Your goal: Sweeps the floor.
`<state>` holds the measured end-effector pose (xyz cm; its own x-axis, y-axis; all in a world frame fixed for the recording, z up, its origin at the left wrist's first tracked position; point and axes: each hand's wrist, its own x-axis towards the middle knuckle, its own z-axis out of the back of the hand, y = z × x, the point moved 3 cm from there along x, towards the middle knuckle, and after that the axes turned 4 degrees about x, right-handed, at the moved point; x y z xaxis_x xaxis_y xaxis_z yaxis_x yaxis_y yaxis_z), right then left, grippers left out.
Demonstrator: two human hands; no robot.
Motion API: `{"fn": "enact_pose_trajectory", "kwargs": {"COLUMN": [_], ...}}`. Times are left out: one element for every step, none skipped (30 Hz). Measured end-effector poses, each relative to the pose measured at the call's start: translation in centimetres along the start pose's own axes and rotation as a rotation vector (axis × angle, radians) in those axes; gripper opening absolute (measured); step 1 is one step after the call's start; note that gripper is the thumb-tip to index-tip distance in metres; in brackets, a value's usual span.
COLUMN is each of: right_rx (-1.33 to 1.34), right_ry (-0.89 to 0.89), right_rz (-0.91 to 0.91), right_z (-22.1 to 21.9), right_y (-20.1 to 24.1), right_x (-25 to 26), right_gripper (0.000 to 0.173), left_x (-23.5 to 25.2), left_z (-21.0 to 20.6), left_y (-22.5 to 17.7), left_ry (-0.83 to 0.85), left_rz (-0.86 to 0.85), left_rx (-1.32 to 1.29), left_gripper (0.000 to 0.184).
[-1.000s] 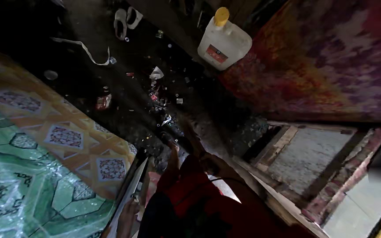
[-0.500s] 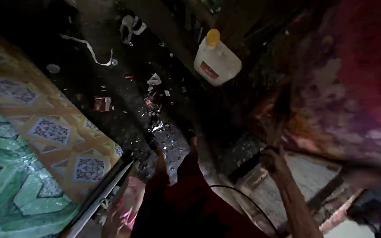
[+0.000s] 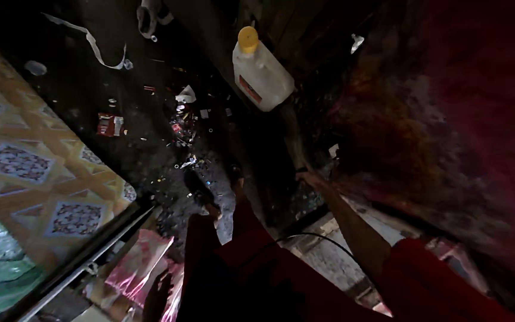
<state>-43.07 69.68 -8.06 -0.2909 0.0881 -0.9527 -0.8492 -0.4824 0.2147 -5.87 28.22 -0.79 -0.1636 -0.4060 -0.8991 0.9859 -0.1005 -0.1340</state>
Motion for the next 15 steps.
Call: {"fn": "enact_pose_trajectory", "kwargs": {"right_rx": [0.022, 0.069, 0.117, 0.156, 0.185, 0.211, 0.236, 0.258, 0.282, 0.299, 0.299, 0.269, 0.197, 0.097, -0.029], "right_ry": [0.090, 0.163, 0.206, 0.218, 0.209, 0.195, 0.170, 0.129, 0.088, 0.054, 0.023, -0.009, -0.051, -0.105, -0.137], "right_rz": [-0.012, -0.025, -0.037, -0.046, -0.051, -0.061, -0.075, -0.081, -0.076, -0.052, -0.013, 0.038, 0.078, 0.102, 0.105], "right_z": [-0.6, -1.1, -1.2, -1.0, -0.7, -0.3, 0.1, 0.4, 0.5, 0.4, 0.0, -0.7, -1.5, -2.2, -2.5], "right_y": [-1.1, -2.3, -3.6, -5.0, -6.3, -7.4, -8.3, -9.0, -9.4, -9.4, -9.3, -9.1, -8.7, -8.2, -7.4], "right_x": [-0.7, -2.0, -3.7, -5.6, -7.5, -9.3, -10.8, -11.9, -12.4, -12.5, -11.8, -10.3, -8.5, -6.3, -4.4], "right_gripper": [0.070, 0.071, 0.071, 0.073, 0.076, 0.078, 0.080, 0.082, 0.081, 0.079, 0.073, 0.066, 0.058, 0.056, 0.058], "left_x": [0.0, 0.1, 0.2, 0.2, 0.0, -0.3, -0.5, -0.7, -1.0, -1.5, -1.9, -2.0, -1.7, -1.6, -1.7], "left_z": [-0.3, -0.6, -1.2, -1.9, -2.7, -3.4, -4.1, -4.9, -5.6, -6.4, -7.1, -7.8, -8.4, -9.1, -10.0], "left_y": [0.0, 0.0, -0.1, -0.3, -0.7, -1.1, -1.3, -1.4, -1.5, -1.6, -1.5, -0.8, 0.3, 1.5, 2.8], "left_ry": [0.001, 0.008, 0.020, 0.024, 0.021, 0.013, 0.006, -0.007, -0.012, 0.000, 0.014, 0.022, 0.019, 0.011, -0.001], "left_rz": [0.009, 0.003, -0.011, -0.024, -0.036, -0.047, -0.057, -0.069, -0.076, -0.060, -0.036, -0.025, -0.036, -0.044, -0.042], "left_rx": [-0.013, -0.019, -0.031, -0.045, -0.059, -0.065, -0.062, -0.051, -0.045, -0.059, -0.082, -0.101, -0.112, -0.129, -0.147], "left_gripper": [0.043, 0.043, 0.043, 0.043, 0.042, 0.042, 0.041, 0.041, 0.040, 0.041, 0.041, 0.041, 0.041, 0.041, 0.041]}}
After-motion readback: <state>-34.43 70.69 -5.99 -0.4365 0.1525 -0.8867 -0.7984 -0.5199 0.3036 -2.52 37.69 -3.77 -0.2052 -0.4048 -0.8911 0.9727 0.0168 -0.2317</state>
